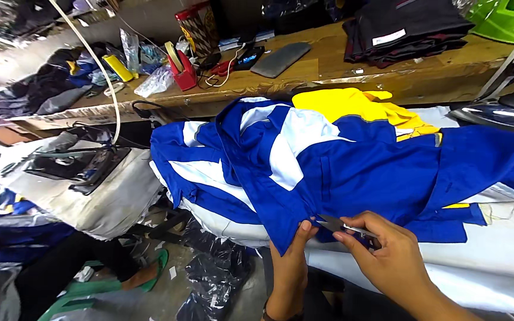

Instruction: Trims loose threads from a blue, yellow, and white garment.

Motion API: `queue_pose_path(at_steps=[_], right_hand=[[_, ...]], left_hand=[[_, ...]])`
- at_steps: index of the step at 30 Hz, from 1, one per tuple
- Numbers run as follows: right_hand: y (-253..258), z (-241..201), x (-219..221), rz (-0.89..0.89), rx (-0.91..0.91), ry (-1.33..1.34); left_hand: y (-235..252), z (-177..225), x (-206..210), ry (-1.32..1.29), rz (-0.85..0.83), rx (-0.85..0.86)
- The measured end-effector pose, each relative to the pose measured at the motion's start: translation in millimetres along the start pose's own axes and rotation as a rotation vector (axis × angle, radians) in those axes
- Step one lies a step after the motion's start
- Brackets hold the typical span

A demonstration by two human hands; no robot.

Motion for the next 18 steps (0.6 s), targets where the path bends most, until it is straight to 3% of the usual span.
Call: queue_pose_path(at_steps=[12,18], right_hand=[[1,2,9,0.015,0.025,0.047],[5,-7,6,0.028,-0.126,-0.112]], left_hand=[[-3,-2,-1,0.002,0.022,0.015],[-2,-1,-2,0.032,0.009,0.023]])
Point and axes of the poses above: each hand's wrist, its own y-axis towards the middle knuckle, its own x-axis out of the palm, z = x × y, the point moved 8 cm from there along y, towards the middle knuckle, and after that the axes turned 8 degrees about -x, right-handed, at the moved point
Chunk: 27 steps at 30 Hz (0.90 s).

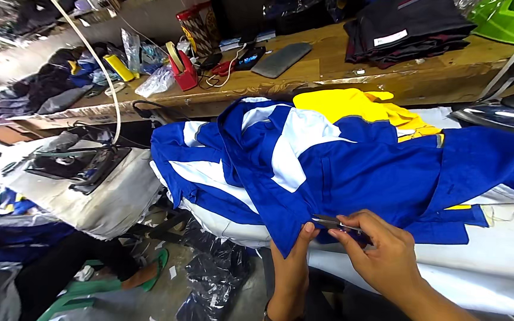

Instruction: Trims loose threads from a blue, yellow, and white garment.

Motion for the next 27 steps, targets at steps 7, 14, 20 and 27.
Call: queue_pose_path(at_steps=[7,14,20,27], right_hand=[[2.2,-0.9,1.0,0.014,-0.086,-0.044],[-5.5,5.7,-0.2,-0.011,-0.004,0.030],[-2.9,4.6,0.5,0.006,-0.020,0.014],[-2.9,5.5,3.2,0.035,-0.085,-0.027]], left_hand=[[0.2,0.9,-1.8,0.006,0.004,0.018],[0.3,3.7,0.7,0.005,0.010,0.025],[-0.2,2.6,2.1,0.000,0.009,0.017],[0.4,2.0,0.5,0.007,0.014,0.017]])
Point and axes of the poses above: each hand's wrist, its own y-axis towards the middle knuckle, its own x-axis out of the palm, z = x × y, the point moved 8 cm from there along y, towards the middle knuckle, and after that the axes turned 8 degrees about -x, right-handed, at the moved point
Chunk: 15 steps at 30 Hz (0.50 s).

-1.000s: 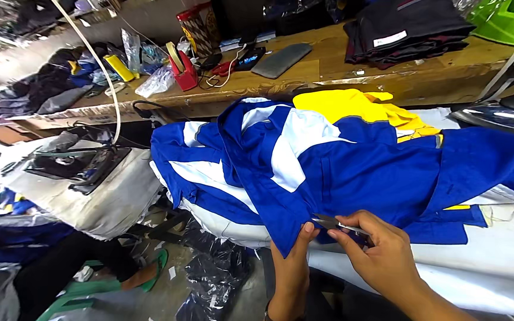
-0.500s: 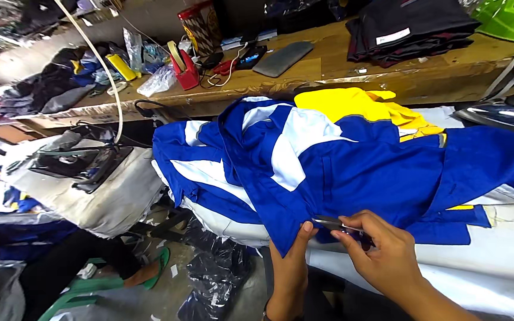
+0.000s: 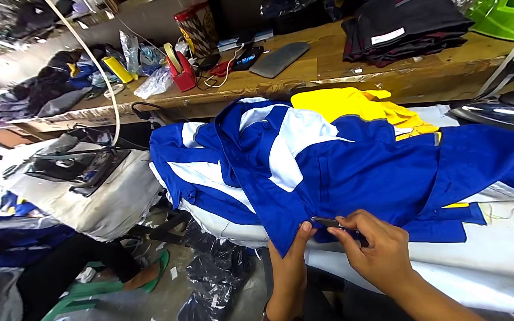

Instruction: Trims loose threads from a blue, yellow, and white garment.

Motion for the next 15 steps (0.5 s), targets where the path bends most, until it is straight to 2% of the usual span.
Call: queue_pose_path(at_steps=[7,15], right_hand=[[-5.2,5.8,2.0,-0.014,0.080,0.090],[0.2,0.5,3.0,-0.037,0.034,0.034]], left_hand=[[0.2,-0.3,0.3,-0.011,0.001,-0.017],[-0.6,1.2,0.6,0.036,-0.007,0.012]])
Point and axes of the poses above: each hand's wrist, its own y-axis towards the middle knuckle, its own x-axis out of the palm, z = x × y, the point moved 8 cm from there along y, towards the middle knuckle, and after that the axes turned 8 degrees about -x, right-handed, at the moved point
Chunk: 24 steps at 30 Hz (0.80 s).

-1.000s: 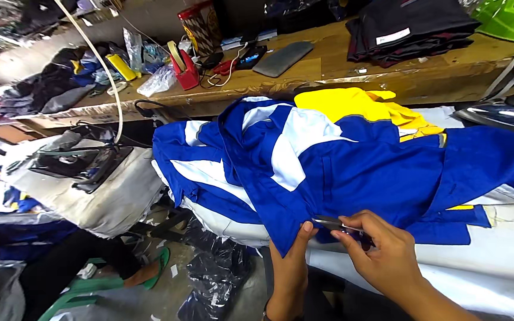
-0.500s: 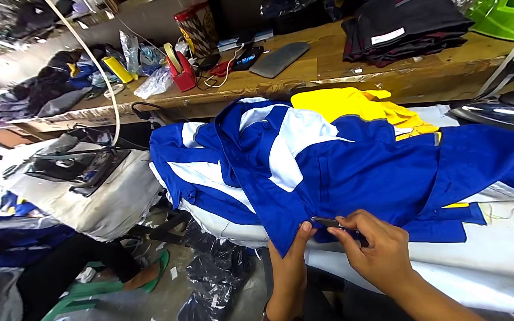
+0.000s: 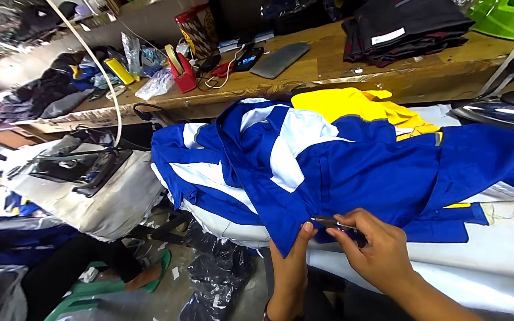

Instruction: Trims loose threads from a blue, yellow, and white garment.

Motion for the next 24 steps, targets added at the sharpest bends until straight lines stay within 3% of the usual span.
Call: queue_pose_path(at_steps=[7,17,24], right_hand=[[0,5,-1,-0.014,0.080,0.109],[-5,-7,-3,0.043,-0.044,-0.072],[-11,4,7,0.031,0.164,0.163]], left_hand=[[0,0,0,-0.019,0.017,0.019],[0,-2,4,-0.024,0.054,0.002],[-1,-3,4,-0.005,0.052,0.044]])
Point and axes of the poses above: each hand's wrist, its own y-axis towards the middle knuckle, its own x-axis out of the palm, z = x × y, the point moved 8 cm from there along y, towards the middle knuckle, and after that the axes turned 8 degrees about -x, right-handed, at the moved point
